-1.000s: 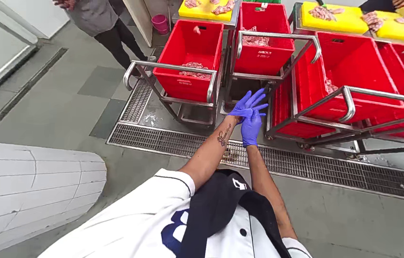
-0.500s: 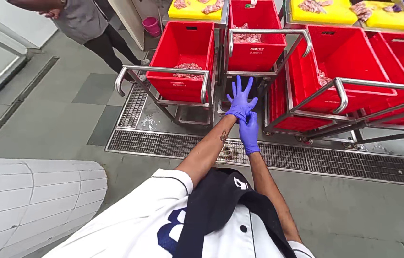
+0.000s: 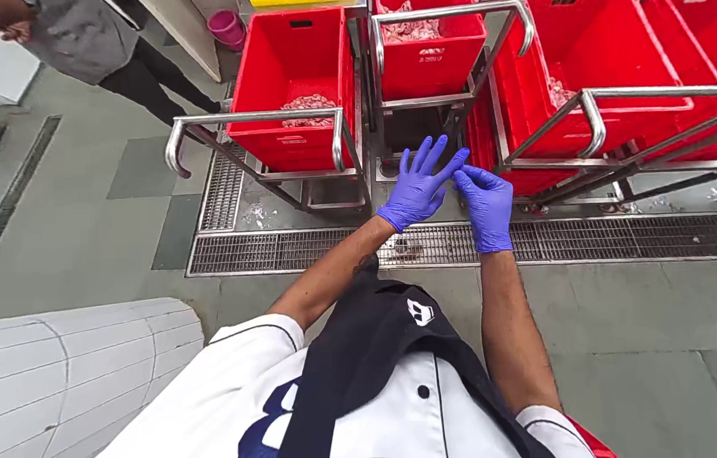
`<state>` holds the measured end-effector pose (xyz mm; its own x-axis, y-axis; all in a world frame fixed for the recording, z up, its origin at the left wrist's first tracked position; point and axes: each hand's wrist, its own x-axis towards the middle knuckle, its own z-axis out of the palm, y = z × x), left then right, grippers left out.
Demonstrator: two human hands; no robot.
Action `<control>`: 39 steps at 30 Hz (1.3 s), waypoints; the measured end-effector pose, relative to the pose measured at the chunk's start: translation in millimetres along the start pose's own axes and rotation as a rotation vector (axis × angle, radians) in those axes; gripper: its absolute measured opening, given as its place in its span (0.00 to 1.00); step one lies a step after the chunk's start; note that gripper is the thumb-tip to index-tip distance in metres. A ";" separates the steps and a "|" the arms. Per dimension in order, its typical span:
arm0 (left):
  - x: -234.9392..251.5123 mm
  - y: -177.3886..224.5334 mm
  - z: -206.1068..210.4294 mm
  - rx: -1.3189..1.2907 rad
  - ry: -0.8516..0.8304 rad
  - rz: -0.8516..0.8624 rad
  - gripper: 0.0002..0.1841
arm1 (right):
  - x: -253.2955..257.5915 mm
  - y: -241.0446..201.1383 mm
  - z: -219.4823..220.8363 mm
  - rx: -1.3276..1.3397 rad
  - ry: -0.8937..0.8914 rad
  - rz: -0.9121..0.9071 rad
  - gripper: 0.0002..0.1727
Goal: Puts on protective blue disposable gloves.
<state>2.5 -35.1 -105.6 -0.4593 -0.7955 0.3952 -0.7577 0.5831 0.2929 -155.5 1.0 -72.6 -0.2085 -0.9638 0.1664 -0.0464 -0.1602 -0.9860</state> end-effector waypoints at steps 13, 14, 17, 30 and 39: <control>-17.1 -4.3 -14.9 -0.044 0.011 0.035 0.33 | -17.4 -7.4 10.8 -0.438 0.014 -0.158 0.10; -16.3 -3.4 -15.9 -0.075 0.019 0.001 0.33 | -18.3 -8.7 14.0 -0.497 0.014 -0.223 0.10; -14.7 -0.5 -22.6 -0.306 0.010 -0.088 0.38 | -20.0 -10.8 23.6 -0.633 -0.038 -0.398 0.13; -31.0 17.2 -51.5 -2.065 -0.132 -0.285 0.42 | -24.9 -36.5 25.6 -0.045 -0.175 -0.232 0.10; -57.4 18.9 -40.1 -2.324 -0.173 -0.200 0.32 | -16.1 -7.2 14.9 0.028 -0.451 -0.276 0.09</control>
<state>33.1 28.2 -87.9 -0.5888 -0.7740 0.2332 0.7599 -0.4317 0.4859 -137.3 14.5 -68.4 0.2490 -0.8800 0.4044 -0.0131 -0.4206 -0.9072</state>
